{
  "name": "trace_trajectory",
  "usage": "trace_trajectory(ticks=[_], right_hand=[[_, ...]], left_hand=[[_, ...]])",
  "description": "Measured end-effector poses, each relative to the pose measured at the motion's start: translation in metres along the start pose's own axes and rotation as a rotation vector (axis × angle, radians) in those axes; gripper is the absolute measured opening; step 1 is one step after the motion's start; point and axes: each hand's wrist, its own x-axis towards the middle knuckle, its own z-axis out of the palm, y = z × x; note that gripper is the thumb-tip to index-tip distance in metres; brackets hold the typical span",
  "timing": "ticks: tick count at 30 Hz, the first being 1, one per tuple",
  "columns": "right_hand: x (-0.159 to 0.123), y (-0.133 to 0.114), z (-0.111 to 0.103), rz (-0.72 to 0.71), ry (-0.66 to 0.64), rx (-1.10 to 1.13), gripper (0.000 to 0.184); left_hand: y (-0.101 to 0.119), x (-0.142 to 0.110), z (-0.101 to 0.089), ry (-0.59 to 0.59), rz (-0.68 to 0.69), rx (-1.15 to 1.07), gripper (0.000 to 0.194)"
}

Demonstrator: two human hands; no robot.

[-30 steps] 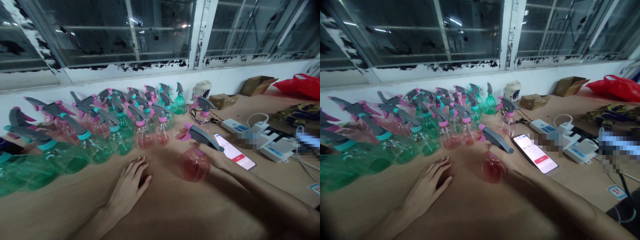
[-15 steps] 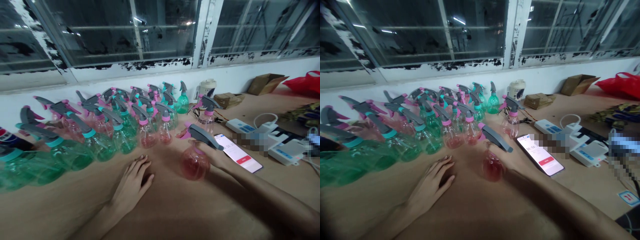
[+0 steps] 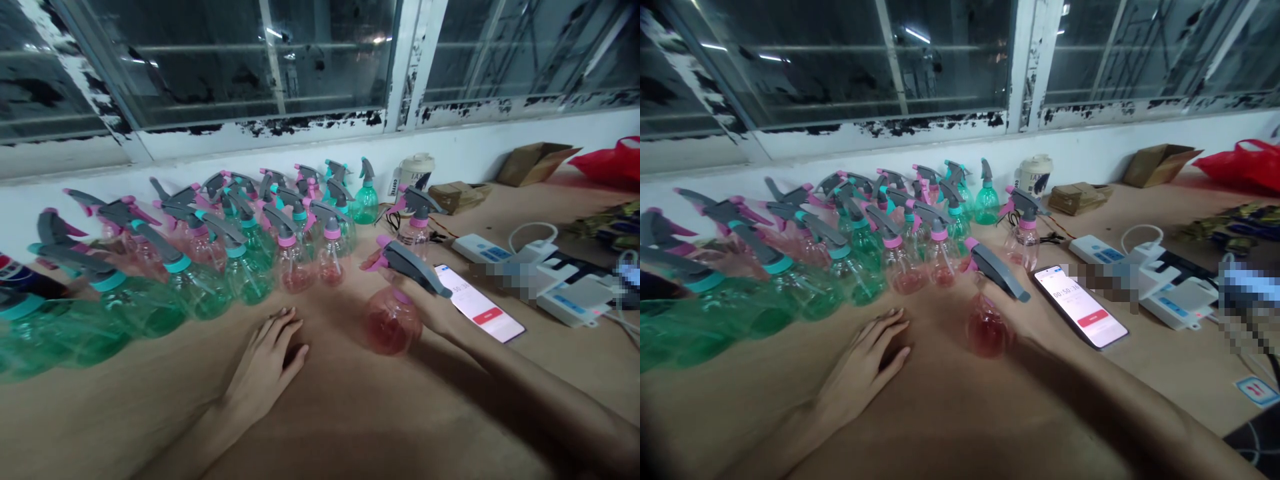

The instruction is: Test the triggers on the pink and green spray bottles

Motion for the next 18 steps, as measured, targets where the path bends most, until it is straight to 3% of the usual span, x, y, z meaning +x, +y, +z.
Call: trace_trajectory(ticks=[8,13,18], right_hand=[[0.002,-0.008,0.002,0.063,-0.004,0.031,0.036],[0.002,-0.026,0.003,0.055,-0.014,0.027,0.029],[-0.005,-0.04,0.003,0.148,0.02,-0.028,0.031]], left_hand=[[0.001,0.0,-0.001,0.018,0.004,-0.003,0.033],[0.0,-0.001,0.001,0.032,0.007,-0.005,0.033],[0.0,-0.001,0.0,0.048,0.019,-0.003,0.033]])
